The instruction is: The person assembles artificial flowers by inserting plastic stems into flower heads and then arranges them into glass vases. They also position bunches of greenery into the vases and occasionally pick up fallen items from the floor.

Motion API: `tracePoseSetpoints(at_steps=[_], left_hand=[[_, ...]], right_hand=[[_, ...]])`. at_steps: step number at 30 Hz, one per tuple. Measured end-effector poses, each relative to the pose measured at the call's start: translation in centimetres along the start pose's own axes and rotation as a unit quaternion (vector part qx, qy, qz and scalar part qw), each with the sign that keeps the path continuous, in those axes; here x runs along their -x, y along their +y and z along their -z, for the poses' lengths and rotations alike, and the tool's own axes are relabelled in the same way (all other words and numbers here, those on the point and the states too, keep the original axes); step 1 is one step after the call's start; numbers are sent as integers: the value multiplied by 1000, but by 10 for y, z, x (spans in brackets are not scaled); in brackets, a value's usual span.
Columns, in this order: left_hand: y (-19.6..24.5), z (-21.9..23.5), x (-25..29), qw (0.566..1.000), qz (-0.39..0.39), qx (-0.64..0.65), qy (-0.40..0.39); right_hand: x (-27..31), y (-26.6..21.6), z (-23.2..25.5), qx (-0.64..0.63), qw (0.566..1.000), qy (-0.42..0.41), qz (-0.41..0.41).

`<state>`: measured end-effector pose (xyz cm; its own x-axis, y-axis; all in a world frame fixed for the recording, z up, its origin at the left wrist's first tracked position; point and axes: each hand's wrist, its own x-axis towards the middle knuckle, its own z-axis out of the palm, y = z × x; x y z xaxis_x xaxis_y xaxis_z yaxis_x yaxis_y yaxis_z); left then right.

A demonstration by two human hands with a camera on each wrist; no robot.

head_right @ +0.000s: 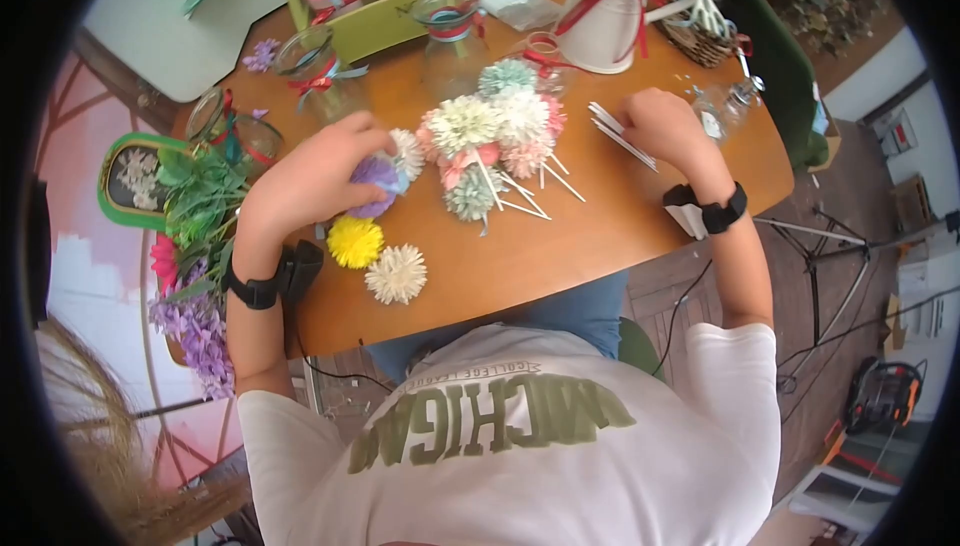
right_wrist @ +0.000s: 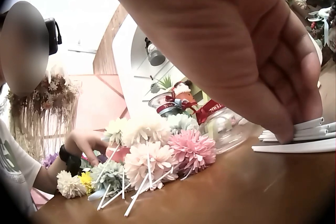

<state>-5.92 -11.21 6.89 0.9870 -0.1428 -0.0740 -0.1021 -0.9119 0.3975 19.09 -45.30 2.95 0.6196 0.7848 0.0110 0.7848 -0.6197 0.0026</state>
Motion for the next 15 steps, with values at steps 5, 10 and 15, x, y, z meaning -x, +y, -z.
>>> tracePoseSetpoints(at_steps=[5,10,15], left_hand=[[-4,9,0,990,-30,28,138],[-1,19,1,968,-51,25,244],[3,22,-1,958,-31,100,266]], right_hand=[[-1,7,4,-52,999,-2,0],[1,-6,28,-40,999,-1,-26],[-1,-27,56,-63,997,34,18]])
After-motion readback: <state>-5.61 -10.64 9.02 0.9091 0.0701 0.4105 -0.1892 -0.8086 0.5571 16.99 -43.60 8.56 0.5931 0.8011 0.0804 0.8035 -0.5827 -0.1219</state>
